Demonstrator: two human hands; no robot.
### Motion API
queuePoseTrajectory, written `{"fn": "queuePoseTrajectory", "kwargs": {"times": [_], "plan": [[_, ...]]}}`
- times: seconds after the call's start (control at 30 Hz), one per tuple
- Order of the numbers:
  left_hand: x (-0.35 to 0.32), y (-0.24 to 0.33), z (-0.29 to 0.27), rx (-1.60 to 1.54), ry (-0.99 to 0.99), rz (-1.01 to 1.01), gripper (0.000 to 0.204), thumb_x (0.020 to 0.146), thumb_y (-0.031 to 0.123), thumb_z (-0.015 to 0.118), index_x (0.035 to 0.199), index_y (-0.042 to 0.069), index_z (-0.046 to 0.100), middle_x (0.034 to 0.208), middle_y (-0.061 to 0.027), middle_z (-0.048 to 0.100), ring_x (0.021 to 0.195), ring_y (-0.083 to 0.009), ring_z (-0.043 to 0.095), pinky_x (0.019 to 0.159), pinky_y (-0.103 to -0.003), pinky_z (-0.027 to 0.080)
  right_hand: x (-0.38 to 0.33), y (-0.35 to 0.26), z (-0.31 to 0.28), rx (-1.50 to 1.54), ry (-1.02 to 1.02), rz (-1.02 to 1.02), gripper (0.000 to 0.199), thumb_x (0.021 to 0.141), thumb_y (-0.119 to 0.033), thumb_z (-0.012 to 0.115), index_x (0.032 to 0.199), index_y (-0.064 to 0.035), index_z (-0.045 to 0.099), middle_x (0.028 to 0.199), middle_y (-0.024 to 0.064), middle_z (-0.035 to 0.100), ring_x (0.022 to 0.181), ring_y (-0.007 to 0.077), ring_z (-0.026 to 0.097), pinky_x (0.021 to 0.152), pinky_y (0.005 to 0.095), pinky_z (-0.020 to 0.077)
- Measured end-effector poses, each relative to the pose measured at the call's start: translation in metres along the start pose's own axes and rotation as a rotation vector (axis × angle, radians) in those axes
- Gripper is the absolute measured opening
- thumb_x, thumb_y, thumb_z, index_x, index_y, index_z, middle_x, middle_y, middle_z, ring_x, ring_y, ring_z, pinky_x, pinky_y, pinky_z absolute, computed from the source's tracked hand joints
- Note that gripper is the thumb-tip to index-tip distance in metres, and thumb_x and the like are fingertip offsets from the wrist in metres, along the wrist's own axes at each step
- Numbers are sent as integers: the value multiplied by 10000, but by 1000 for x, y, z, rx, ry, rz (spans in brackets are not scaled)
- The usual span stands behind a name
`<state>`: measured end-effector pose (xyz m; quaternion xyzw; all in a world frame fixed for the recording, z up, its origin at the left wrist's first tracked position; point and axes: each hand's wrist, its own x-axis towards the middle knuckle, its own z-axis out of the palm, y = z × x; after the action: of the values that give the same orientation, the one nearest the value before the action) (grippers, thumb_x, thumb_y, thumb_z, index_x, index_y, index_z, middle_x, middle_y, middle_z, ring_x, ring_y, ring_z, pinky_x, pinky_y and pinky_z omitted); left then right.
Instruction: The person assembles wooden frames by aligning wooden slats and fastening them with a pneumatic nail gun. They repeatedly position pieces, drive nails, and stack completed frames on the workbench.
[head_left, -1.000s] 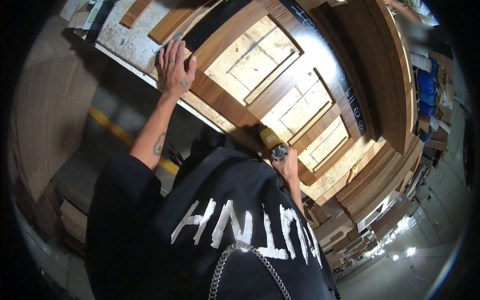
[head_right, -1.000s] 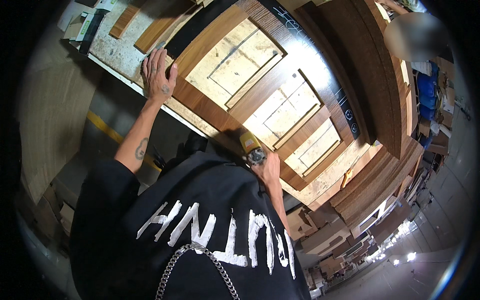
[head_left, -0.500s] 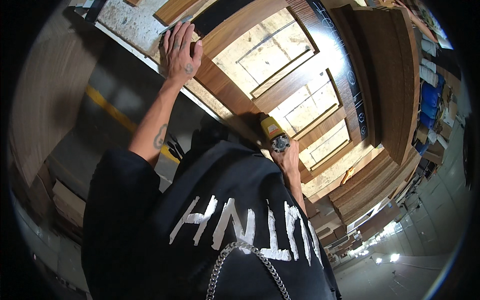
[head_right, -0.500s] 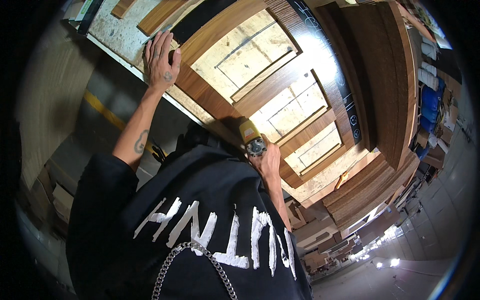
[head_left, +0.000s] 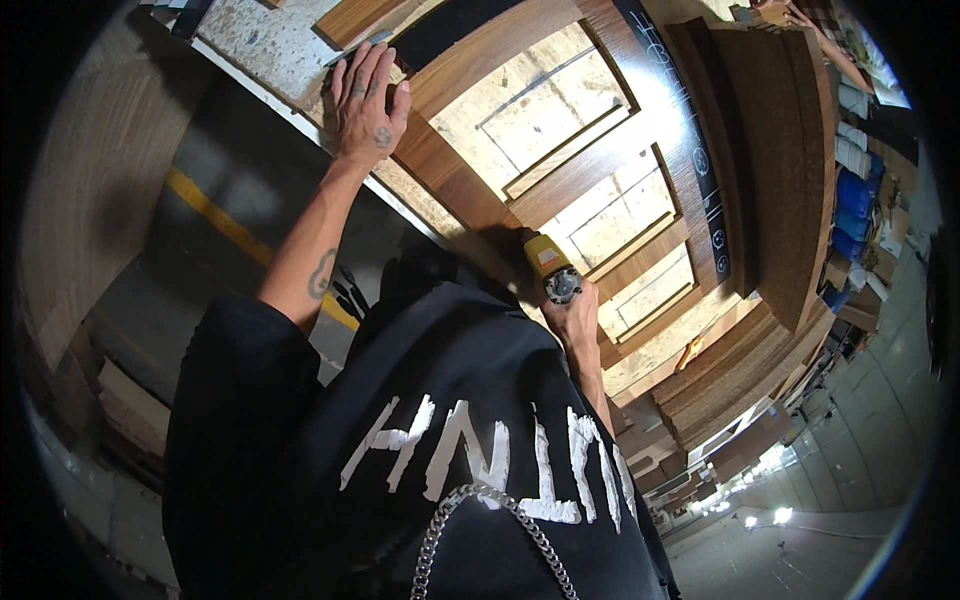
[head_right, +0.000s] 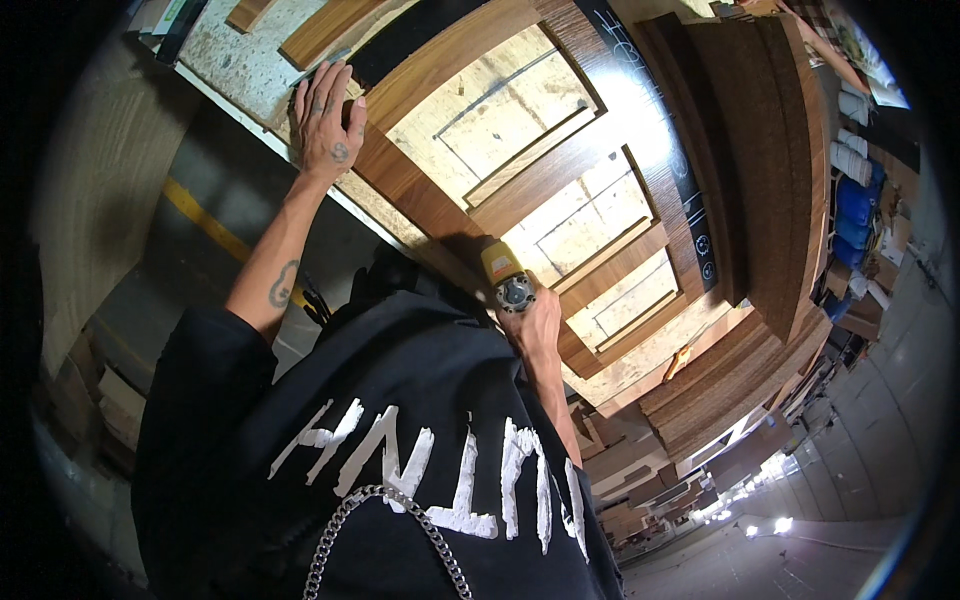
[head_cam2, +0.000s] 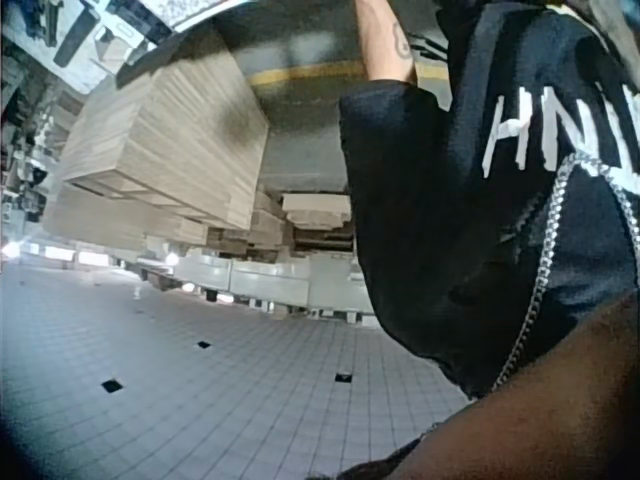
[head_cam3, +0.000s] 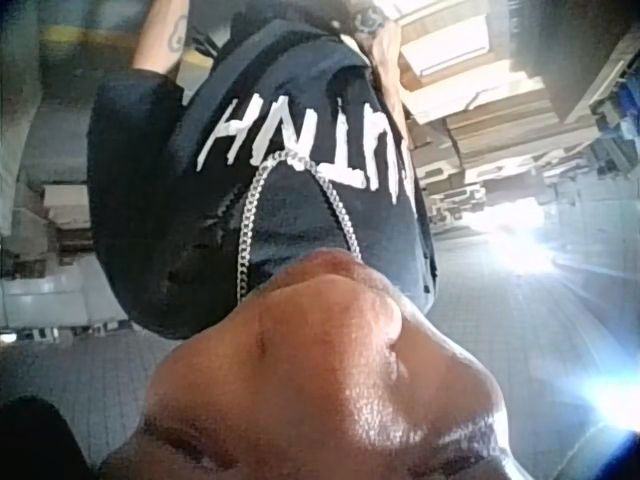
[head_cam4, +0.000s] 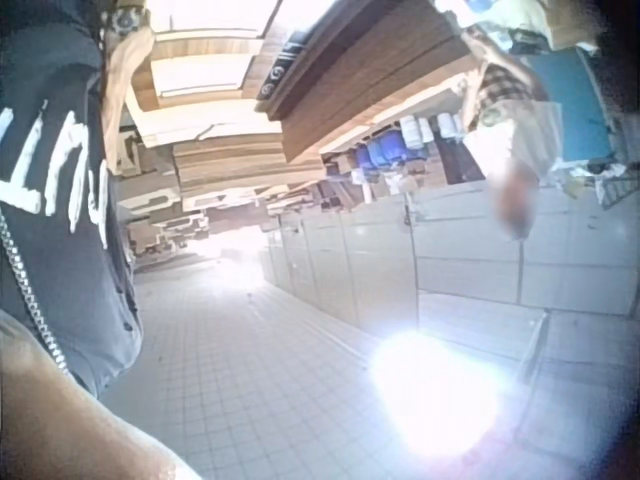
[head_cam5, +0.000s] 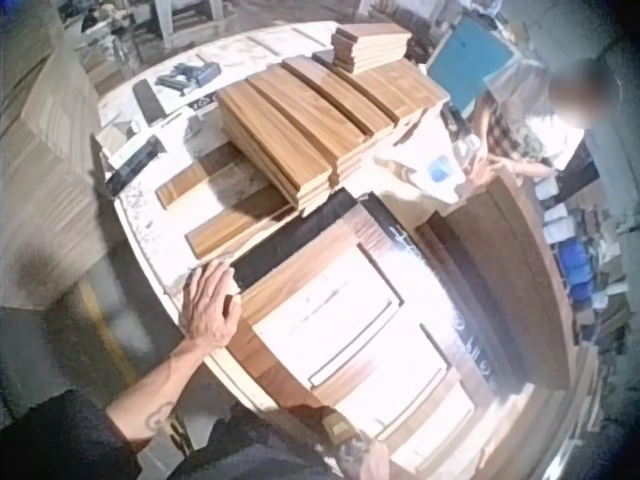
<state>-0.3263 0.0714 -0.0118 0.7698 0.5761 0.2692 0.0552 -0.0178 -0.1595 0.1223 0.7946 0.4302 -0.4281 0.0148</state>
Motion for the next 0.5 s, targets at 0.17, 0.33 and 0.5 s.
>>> {"fn": "queuePoseTrajectory", "kwargs": {"times": [0.17,0.33,0.5], "plan": [[1,2,0,3,-3,-20,503,990,241,599,1454,65,515,1501,-94,519,1444,-286,420,1209,-517,276,3,-1,-2,-11,-4,-84,567,707,-205,842,1202,26,689,932,271,728,894,441,698,814,470,556],[1,-1,2,-24,17,-27,484,1000,230,572,1453,70,513,1504,-91,511,1451,-287,408,1212,-537,242,15,-9,3,-22,33,-165,486,742,-203,824,1133,50,688,912,246,730,849,408,711,775,441,558],[-1,-2,-2,8,57,-85,492,1018,236,538,1481,81,473,1525,-84,484,1460,-283,398,1210,-581,204,15,-22,2,-67,33,-156,570,741,-189,812,1226,73,668,968,287,728,928,434,713,838,457,561]]}}
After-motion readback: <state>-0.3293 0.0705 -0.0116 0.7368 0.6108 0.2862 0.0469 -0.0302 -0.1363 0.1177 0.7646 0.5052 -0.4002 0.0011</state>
